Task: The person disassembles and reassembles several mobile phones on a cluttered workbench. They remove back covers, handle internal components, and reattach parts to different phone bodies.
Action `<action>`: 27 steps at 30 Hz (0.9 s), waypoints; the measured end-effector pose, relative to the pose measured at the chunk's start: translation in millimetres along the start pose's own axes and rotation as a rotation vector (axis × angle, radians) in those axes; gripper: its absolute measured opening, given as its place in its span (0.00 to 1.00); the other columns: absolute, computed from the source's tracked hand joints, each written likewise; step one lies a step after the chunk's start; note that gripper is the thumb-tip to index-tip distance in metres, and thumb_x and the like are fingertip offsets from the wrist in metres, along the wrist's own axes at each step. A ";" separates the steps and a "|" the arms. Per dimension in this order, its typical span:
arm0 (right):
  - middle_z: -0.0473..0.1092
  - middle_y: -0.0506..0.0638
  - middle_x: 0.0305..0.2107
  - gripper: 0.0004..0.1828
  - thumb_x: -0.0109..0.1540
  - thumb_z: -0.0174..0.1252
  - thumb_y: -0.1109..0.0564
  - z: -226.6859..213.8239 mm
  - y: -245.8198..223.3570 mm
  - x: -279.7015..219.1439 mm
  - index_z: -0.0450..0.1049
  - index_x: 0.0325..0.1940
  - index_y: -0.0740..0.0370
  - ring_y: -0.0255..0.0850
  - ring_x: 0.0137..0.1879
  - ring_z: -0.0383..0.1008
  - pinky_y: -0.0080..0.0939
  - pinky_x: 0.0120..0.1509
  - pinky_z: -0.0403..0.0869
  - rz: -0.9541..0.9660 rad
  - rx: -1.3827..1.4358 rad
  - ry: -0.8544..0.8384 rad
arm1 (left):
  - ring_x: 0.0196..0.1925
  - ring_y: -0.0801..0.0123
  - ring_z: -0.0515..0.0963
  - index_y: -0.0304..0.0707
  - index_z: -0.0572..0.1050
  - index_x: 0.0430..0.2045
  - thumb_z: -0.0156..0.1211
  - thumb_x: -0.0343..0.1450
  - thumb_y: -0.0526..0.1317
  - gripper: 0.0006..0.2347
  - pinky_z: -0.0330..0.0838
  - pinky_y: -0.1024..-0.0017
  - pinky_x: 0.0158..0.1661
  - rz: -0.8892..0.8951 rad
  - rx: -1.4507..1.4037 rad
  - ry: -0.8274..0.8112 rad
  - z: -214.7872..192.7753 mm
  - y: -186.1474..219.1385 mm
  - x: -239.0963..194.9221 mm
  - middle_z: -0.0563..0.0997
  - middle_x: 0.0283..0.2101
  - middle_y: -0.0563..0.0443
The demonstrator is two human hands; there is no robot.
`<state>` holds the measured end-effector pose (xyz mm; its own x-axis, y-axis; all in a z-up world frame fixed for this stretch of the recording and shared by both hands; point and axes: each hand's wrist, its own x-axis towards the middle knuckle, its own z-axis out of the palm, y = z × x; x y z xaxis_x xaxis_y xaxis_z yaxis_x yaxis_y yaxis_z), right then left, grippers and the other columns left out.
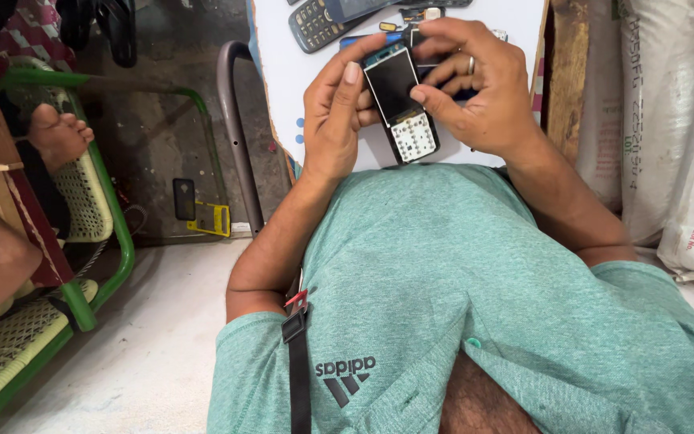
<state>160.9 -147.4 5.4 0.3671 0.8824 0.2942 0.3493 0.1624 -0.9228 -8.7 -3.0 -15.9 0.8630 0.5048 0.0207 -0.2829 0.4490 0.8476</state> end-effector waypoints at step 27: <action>0.76 0.58 0.44 0.31 0.68 0.67 0.66 -4.1 1.4 -23.5 0.62 0.72 0.64 0.39 0.48 0.81 0.35 0.52 0.83 0.053 0.047 -0.032 | 0.42 0.64 0.89 0.34 0.43 0.75 0.56 0.79 0.31 0.31 0.87 0.70 0.41 -0.110 0.369 -0.148 11.2 -2.6 -6.8 0.85 0.41 0.37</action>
<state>156.3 -169.8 -1.7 0.3558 0.9039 0.2373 0.2894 0.1349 -0.9477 -9.2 -16.0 -12.3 0.9384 0.3446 -0.0273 -0.0398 0.1861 0.9817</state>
